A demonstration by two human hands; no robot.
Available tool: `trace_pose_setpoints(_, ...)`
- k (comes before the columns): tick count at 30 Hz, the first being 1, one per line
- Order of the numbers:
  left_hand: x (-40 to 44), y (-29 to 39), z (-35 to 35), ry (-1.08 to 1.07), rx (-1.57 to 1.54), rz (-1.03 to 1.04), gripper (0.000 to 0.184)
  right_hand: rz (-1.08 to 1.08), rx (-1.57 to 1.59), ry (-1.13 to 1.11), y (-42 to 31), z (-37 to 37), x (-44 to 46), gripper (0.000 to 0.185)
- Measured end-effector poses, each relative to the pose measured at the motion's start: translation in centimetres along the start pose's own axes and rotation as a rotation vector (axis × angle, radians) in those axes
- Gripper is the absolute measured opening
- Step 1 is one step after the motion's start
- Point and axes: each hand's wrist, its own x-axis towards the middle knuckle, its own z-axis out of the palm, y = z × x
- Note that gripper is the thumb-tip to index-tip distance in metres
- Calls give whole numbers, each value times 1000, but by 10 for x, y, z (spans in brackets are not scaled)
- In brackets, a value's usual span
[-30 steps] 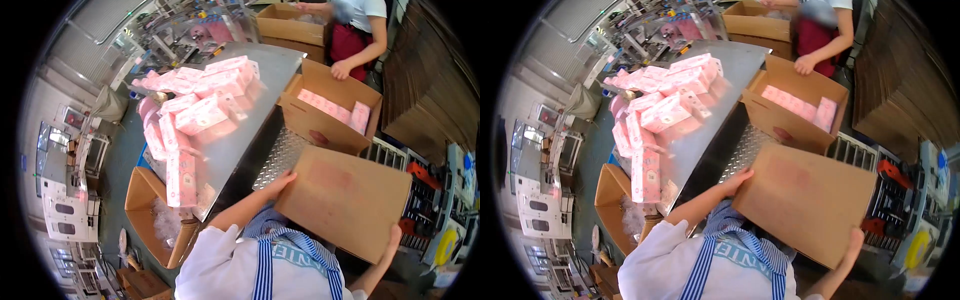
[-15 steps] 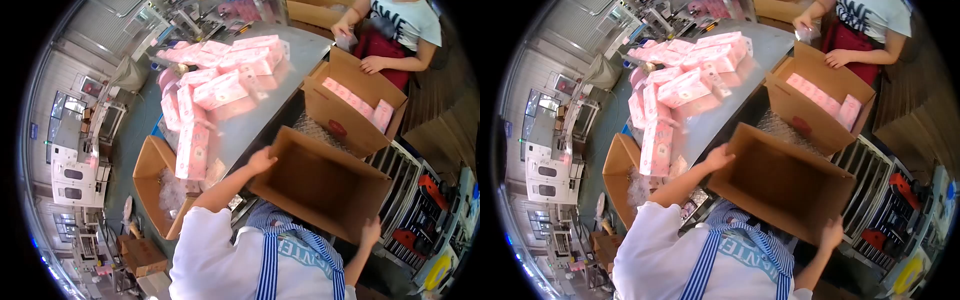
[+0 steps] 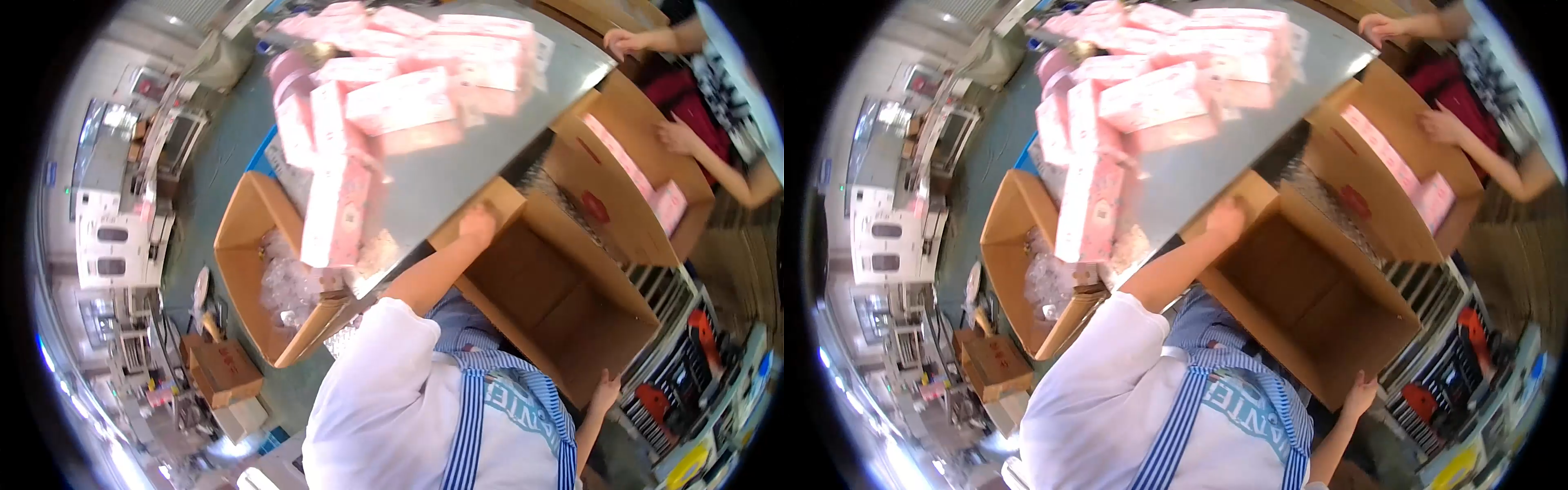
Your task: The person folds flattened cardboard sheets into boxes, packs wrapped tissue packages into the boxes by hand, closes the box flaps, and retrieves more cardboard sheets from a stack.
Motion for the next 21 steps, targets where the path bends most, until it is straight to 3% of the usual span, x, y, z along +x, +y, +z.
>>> trace_pose_setpoints(1, -14, 10, -75, -200, 157, 83, 30, -9, 18, 2, 2, 16, 4, 43)
trace_pose_setpoints(2, -20, -3, -114, -187, 148, 55, 30, -14, 38, 7, -3, 27, 9, 44)
trace_pose_setpoints(4, -27, -43, -163, -223, -227, 100, 34, -38, -97, 35, -52, 19, 7, 45)
trace_pose_setpoints(6, -53, -108, -185, 185, -153, -23, 39, 98, -335, 240, -118, 9, 4, 45)
trace_pose_setpoints(7, -73, -138, -206, 436, -6, -70, 45, -72, -517, 398, -150, 4, 6, 45)
trace_pose_setpoints(8, -85, -179, -205, 618, 266, -91, 63, -250, -690, 556, -184, 8, 12, 46)
trace_pose_setpoints(10, -122, -232, -200, 455, 189, -527, 85, -676, -408, 385, -257, 37, 33, 46)
trace_pose_setpoints(11, -135, -238, -202, 451, 185, -545, 85, -843, -234, 310, -298, 70, 33, 43)
trace_pose_setpoints(13, -157, -237, -214, 207, -61, -692, 93, -1066, -170, 12, -423, 120, -5, 32)
trace_pose_setpoints(14, -161, -234, -216, 212, -77, -704, 93, -1181, -92, -162, -454, 162, -5, 30)
trace_pose_setpoints(15, -161, -228, -217, 186, -124, -741, 93, -1311, -192, -207, -495, 197, -20, 35)
trace_pose_setpoints(16, -160, -226, -216, 162, -170, -773, 94, -1449, -176, -98, -525, 242, -34, 44)
trace_pose_setpoints(17, -158, -227, -211, 220, -165, -756, 94, -1478, -160, -86, -561, 271, -54, 46)
trace_pose_setpoints(19, -154, -232, -213, 250, -197, -786, 93, -1504, -190, -79, -612, 322, -70, 29)
trace_pose_setpoints(21, -153, -238, -220, 284, -225, -812, 91, -1589, -312, -130, -616, 348, -63, 21)
